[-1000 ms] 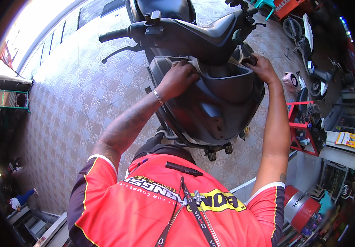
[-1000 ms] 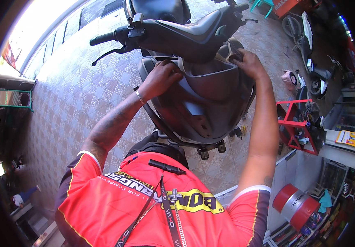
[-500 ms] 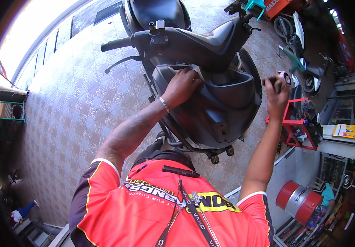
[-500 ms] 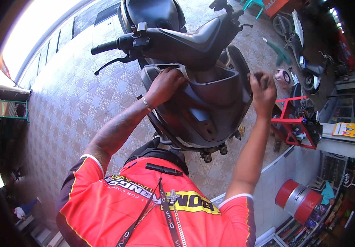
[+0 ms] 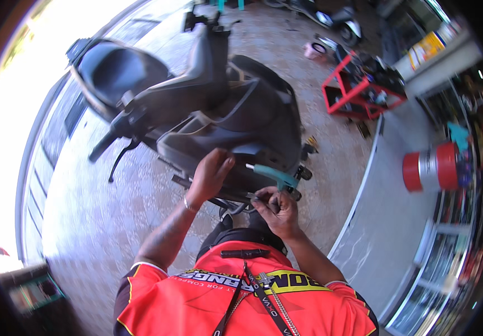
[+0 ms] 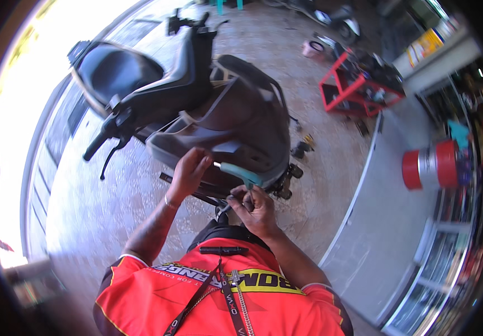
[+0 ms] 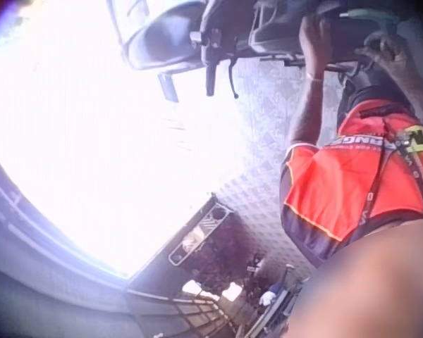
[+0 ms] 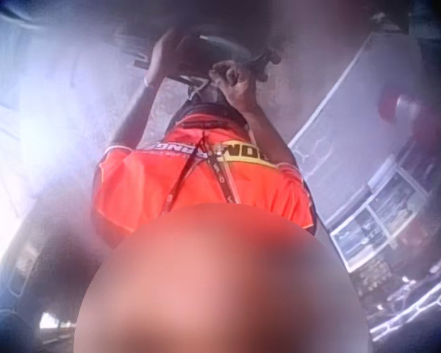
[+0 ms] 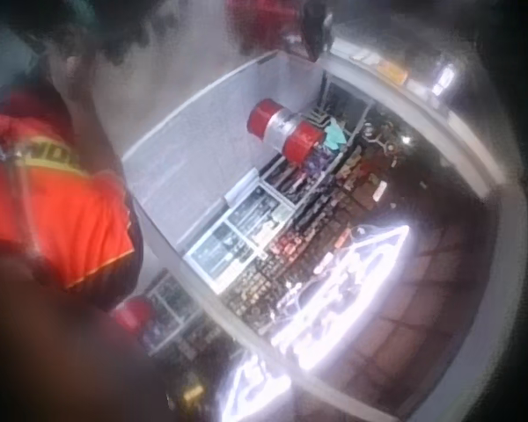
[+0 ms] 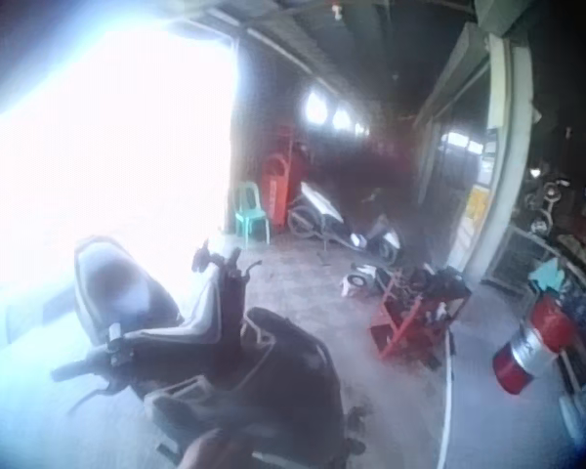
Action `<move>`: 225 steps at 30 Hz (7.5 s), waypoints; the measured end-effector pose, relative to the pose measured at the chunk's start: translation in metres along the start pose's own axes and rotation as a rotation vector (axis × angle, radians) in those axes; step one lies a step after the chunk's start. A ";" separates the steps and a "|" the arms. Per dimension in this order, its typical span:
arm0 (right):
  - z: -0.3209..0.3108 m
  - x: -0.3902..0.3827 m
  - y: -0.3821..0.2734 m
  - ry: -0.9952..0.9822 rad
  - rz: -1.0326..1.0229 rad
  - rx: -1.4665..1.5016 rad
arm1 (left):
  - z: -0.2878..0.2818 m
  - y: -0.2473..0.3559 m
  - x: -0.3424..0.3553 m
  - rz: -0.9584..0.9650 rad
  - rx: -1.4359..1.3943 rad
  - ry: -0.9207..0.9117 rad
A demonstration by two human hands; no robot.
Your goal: The person removes a front fairing panel from a scooter using a screwdriver and a pry tool, then places the panel on the floor. They briefly inspect the exposed engine area with a portable work light before setting the light down.
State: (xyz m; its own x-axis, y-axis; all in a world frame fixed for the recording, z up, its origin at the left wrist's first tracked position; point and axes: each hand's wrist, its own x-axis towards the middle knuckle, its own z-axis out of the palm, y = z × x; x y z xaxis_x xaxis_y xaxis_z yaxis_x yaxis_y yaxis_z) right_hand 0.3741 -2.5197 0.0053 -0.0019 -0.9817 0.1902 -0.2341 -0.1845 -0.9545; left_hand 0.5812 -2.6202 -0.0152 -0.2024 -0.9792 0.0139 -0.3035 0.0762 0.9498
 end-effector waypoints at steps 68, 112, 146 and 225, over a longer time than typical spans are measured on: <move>-0.307 -1.743 -0.112 2.259 0.894 -0.416 | 0.878 0.174 -1.456 -0.088 0.481 -2.217; -0.476 -2.171 -0.272 2.004 1.751 -0.514 | 0.869 0.178 -1.512 -0.330 0.599 -1.397; -0.499 -1.249 0.168 0.386 0.870 -0.273 | 0.513 -0.133 -1.090 -0.850 0.027 -0.417; 0.189 0.223 -0.014 -1.072 -0.296 -1.206 | 0.144 -0.123 -0.125 -0.444 -0.578 0.709</move>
State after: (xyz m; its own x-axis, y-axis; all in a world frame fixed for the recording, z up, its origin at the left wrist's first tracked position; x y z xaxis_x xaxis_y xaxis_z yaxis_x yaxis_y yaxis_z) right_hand 0.5607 -2.7447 0.0174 0.6928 -0.5971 -0.4043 -0.6820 -0.7248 -0.0981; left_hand 0.5098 -2.4803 -0.1782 0.4744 -0.7973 -0.3730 0.3180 -0.2399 0.9172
